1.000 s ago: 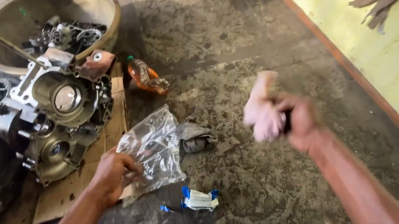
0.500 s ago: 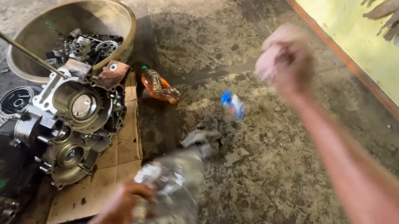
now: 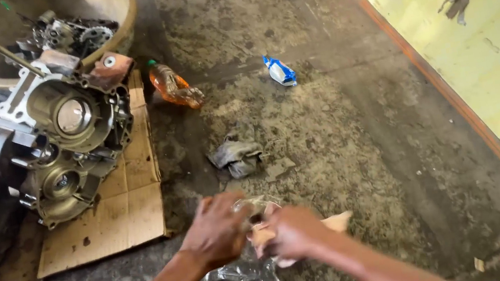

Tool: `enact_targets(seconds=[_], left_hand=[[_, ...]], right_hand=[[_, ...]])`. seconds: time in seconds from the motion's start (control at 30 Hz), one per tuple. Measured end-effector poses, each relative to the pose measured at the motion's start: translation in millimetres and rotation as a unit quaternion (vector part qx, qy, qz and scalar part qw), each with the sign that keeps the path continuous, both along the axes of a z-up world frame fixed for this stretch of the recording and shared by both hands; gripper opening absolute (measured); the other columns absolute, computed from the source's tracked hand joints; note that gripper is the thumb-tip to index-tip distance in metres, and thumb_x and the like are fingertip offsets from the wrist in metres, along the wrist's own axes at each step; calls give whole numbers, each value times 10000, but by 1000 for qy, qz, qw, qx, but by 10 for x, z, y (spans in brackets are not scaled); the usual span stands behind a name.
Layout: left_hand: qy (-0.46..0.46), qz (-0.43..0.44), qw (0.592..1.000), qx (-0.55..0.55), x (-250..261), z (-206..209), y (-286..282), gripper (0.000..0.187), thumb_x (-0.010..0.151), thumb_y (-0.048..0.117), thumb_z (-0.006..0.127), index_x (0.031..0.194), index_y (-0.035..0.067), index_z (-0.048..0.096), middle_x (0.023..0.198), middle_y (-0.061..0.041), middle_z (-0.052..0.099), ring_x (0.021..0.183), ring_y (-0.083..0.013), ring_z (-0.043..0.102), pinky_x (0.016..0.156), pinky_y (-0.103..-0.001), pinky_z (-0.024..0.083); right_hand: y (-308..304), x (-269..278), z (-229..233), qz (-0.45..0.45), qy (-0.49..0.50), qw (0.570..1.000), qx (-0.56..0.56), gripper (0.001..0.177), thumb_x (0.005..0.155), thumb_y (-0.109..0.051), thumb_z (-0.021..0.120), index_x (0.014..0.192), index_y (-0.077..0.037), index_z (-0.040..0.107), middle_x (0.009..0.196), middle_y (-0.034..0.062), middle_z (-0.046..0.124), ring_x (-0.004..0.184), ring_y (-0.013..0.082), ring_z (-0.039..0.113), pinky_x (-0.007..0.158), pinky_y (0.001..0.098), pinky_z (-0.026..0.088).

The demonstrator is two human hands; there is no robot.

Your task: The person wipes a motorcycle engine casing with a cloth, removes a component from a plastic bag, and cleans it. They then place the component onto the casing and use a metal rod to secure it.

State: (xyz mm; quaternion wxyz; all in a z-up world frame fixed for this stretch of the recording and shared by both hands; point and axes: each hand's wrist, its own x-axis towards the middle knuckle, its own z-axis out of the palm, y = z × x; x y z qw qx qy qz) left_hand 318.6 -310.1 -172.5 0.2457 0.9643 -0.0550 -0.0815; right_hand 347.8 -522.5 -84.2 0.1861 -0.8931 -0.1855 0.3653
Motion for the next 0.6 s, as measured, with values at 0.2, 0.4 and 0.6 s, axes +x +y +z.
enact_targets(seconds=[0.2, 0.4, 0.6], left_hand=[[-2, -218, 925, 312, 81, 239, 157, 1091, 798, 791, 491, 1615, 208, 63, 1719, -146, -61, 1567, -439, -65, 1151, -802, 5], [136, -146, 957, 211, 134, 598, 333, 1361, 621, 971, 536, 1649, 245, 18, 1726, -109, -148, 1537, -398, -89, 1163, -718, 4], [-238, 96, 963, 86, -318, 1136, 1414, 538, 700, 359, 794, 1187, 168, 670, 1337, -93, 579, 1282, -300, 508, 1081, -483, 421]], right_hand=[[111, -34, -288, 135, -84, 983, -92, 830, 847, -363, 762, 1573, -251, 376, 852, 46, 712, 680, 168, 649, 652, 356, 577], [-261, 528, 379, -5, -21, 988, -155, 635, 727, -320, 852, 1319, -301, 624, 1025, -11, 748, 883, 165, 706, 798, 337, 580], [-963, 1405, 636, -230, -10, 929, 291, 281, 862, -213, 736, 1075, -31, 727, 948, 199, 775, 749, 256, 739, 600, 421, 623]])
